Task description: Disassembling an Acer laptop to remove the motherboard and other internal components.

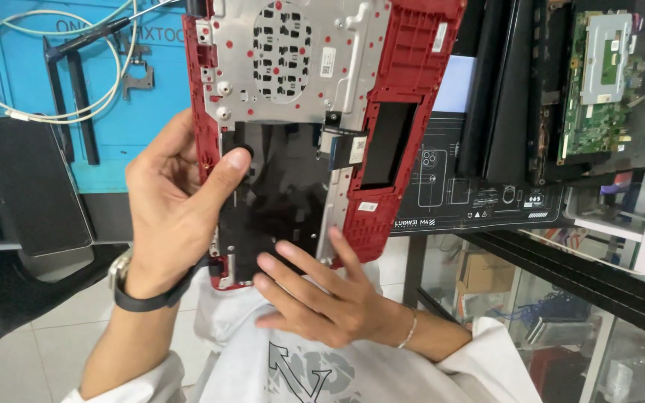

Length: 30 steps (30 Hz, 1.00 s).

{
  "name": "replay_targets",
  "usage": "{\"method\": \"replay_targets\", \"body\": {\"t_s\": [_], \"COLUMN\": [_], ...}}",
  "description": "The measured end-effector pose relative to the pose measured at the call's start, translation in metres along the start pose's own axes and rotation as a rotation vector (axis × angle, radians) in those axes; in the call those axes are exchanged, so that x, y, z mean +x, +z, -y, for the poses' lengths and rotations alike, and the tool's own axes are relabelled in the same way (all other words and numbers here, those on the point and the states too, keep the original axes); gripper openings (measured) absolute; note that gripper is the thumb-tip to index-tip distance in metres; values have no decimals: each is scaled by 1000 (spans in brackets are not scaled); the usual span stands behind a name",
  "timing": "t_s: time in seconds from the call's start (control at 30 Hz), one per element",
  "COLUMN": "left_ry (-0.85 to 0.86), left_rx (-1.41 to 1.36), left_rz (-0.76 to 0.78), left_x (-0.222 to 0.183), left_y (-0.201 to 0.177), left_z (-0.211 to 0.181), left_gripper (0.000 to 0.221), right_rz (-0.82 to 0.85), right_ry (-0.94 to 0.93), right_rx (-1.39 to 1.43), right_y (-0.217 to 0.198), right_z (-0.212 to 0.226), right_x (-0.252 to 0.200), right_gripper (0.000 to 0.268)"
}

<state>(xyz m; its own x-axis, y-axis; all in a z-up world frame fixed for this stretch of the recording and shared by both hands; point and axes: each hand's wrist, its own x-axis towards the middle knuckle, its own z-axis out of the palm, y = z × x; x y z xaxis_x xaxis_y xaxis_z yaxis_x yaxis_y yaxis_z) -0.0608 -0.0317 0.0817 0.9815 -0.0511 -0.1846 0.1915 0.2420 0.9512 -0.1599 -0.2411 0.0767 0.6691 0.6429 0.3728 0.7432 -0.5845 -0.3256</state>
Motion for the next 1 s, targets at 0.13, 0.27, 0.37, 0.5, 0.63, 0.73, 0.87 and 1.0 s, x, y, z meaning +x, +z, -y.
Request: {"method": "replay_targets", "body": {"t_s": [0.13, 0.27, 0.37, 0.5, 0.63, 0.73, 0.87, 1.0], "left_ry": [-79, -197, -341, -278, -443, -313, -474, -173], "left_rx": [228, 437, 286, 391, 710, 727, 984, 626], "left_rz": [142, 438, 641, 721, 792, 837, 736, 690], "left_x": [9, 17, 17, 28, 49, 55, 71, 61], "left_y": [-17, -27, -8, -4, 11, -2, -5, -48], "left_z": [-10, -13, -28, -31, -45, -31, -55, -49], "left_gripper": [46, 44, 41, 44, 44, 44, 42, 46], "right_rz": [-205, -282, 14, 221, 82, -32, -216, -334], "right_ry": [211, 599, 802, 875, 934, 983, 1014, 1011], "right_rx": [34, 263, 733, 1106, 1284, 1314, 1314, 1274], "right_y": [-49, -91, -86, -45, -24, -17, 2, 10], "right_z": [-33, -81, -125, -144, -135, -128, -130, -132], "right_x": [8, 47, 40, -3, -20, -31, -63, -100], "right_gripper": [64, 69, 65, 55, 48, 46, 45, 46]}}
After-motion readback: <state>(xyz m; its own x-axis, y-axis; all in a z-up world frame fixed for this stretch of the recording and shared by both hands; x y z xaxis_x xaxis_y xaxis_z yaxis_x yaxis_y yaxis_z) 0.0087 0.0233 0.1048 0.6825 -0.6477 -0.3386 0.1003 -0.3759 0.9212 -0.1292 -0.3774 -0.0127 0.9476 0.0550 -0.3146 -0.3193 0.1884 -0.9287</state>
